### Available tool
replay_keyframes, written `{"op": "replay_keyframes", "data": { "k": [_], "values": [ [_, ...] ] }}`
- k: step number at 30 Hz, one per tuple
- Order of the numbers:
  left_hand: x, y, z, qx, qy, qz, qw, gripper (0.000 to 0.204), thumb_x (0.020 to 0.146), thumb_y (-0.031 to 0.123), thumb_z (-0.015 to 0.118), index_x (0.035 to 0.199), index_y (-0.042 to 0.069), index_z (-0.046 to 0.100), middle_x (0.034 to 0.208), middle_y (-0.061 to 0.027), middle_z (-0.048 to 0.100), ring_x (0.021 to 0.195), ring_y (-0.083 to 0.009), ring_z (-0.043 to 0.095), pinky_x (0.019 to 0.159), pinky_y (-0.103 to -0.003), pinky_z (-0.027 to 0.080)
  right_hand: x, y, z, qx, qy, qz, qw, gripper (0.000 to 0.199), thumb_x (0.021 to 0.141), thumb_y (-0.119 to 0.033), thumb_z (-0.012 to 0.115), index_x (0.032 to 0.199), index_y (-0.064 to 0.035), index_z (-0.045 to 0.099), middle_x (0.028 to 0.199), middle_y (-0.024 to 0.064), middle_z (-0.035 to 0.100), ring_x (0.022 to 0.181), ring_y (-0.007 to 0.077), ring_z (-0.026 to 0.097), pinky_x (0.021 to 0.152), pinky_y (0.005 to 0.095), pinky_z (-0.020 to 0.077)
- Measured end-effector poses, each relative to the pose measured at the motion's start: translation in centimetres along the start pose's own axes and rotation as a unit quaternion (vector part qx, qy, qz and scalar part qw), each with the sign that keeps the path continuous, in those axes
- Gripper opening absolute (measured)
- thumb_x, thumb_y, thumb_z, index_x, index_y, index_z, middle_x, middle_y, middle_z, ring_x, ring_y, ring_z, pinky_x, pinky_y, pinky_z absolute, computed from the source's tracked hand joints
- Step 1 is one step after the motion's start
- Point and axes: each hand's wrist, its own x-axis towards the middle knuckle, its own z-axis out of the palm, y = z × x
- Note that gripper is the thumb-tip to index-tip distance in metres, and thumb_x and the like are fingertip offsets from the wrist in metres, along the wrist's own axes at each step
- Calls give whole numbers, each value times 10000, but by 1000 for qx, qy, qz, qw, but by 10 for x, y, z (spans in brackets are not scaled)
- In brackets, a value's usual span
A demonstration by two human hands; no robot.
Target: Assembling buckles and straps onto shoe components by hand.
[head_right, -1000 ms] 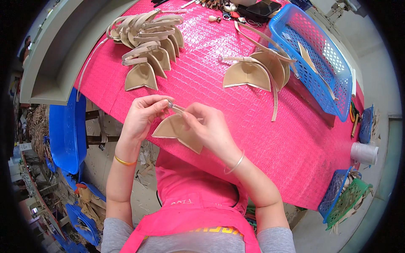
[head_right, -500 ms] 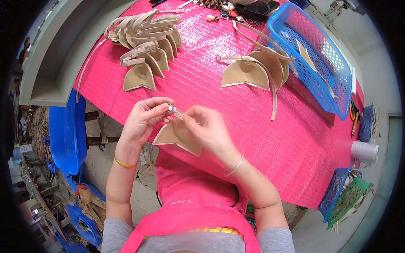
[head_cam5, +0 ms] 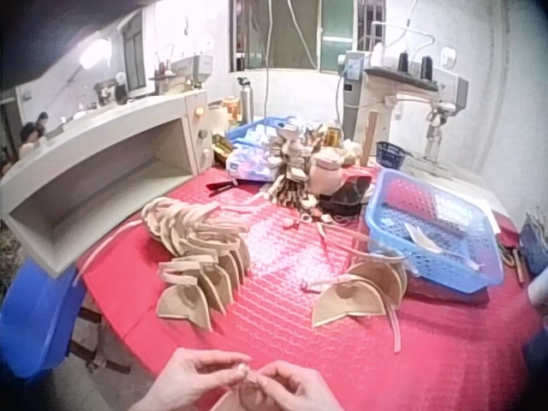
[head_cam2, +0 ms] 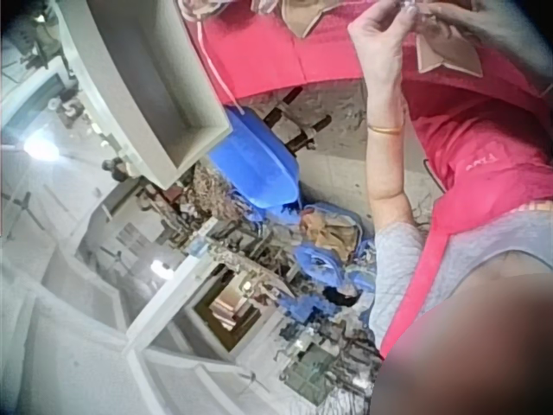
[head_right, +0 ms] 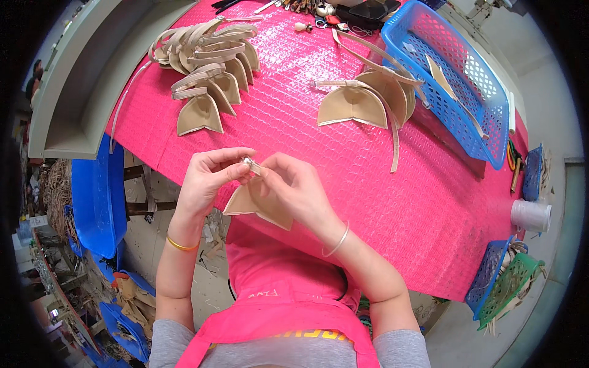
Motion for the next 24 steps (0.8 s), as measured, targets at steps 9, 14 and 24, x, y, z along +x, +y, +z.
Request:
{"op": "replay_keyframes", "data": {
  "k": [9, 14, 24],
  "values": [
    [-2, 5, 2, 112, -21, 38, 993, 253, 774, 34, 600, 1016, -38, 584, 846, -59, 607, 731, -82, 573, 656, -193, 466, 1, 1, 9, 114, -39, -73, 990, 176, 882, -152, 478, 905, 10, 545, 752, 25, 567, 671, 76, 516, 653, 219, 419],
    [3, 10, 2, 147, -9, 13, 989, 247, 773, 23, 594, 1013, -37, 585, 847, -51, 607, 724, -68, 567, 650, -176, 460, -2, 22, -6, 7, -25, -68, 997, 179, 879, -142, 479, 927, 14, 553, 747, 17, 569, 655, 57, 512, 558, 199, 421],
    [6, 16, 11, 165, -76, 55, 982, 215, 762, 43, 605, 962, -33, 611, 826, -35, 599, 745, -81, 558, 686, -220, 438, -8, 13, -10, 37, -50, -57, 996, 195, 881, -151, 478, 952, 11, 559, 728, 12, 563, 644, 64, 509, 592, 198, 416]
  ]
}}
